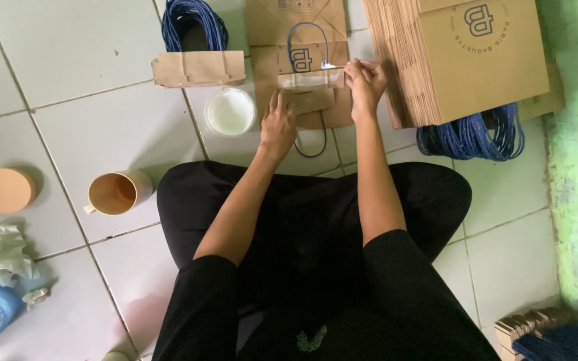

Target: The person sits on the floor and applies a white adhesive to the bottom of a flat paper bag using a small stick. They then fold the bottom flaps inward and press them together to form the base of the bag. Finally, they insert a blue rope handle into the bag's side slots.

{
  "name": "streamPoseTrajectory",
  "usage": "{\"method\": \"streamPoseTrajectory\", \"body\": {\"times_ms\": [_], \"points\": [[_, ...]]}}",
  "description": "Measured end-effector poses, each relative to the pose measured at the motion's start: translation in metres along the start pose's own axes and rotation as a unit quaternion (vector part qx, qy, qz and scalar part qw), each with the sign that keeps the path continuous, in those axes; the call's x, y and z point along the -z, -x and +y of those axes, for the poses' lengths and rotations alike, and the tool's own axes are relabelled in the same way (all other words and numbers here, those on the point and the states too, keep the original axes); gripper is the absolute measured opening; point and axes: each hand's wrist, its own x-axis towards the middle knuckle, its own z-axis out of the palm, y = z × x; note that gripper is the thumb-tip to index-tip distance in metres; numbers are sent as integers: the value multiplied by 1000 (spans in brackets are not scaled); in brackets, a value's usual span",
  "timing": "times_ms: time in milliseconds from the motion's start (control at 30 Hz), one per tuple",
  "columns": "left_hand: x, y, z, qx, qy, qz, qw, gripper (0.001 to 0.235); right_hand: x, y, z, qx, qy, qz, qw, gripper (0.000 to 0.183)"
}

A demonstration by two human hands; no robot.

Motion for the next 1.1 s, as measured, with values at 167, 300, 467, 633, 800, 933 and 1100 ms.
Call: {"method": "streamPoseTrajectory", "body": {"times_ms": [167, 300, 467, 633, 800, 933, 1100], "points": [[-3, -2, -4, 27, 15, -39, 999, 31, -4, -3, 12, -19, 34, 1, 999, 23], [3, -2, -4, 49, 21, -44, 998, 36, -10, -1, 14, -7, 20, -21, 1000, 16], [-10, -4, -6, 28, -28, -22, 999, 37, -12, 6, 0, 129, 69, -68, 987, 23], [-13, -3, -5, 21, -48, 0, 999, 33, -15, 15, 4, 268, 200, -118, 935, 15], [-3, -4, -4, 33, -24, -35, 999, 33, 0, -1, 8, 383, 273, -73, 880, 10], [-9, -5, -7, 36, -20, -48, 998, 45, 3, 1, 5, 365, 281, -44, 887, 9], [0, -6, -4, 51, -7, -56, 997, 37, -4, 8, 4, 390, 277, -126, 869, 12]]}}
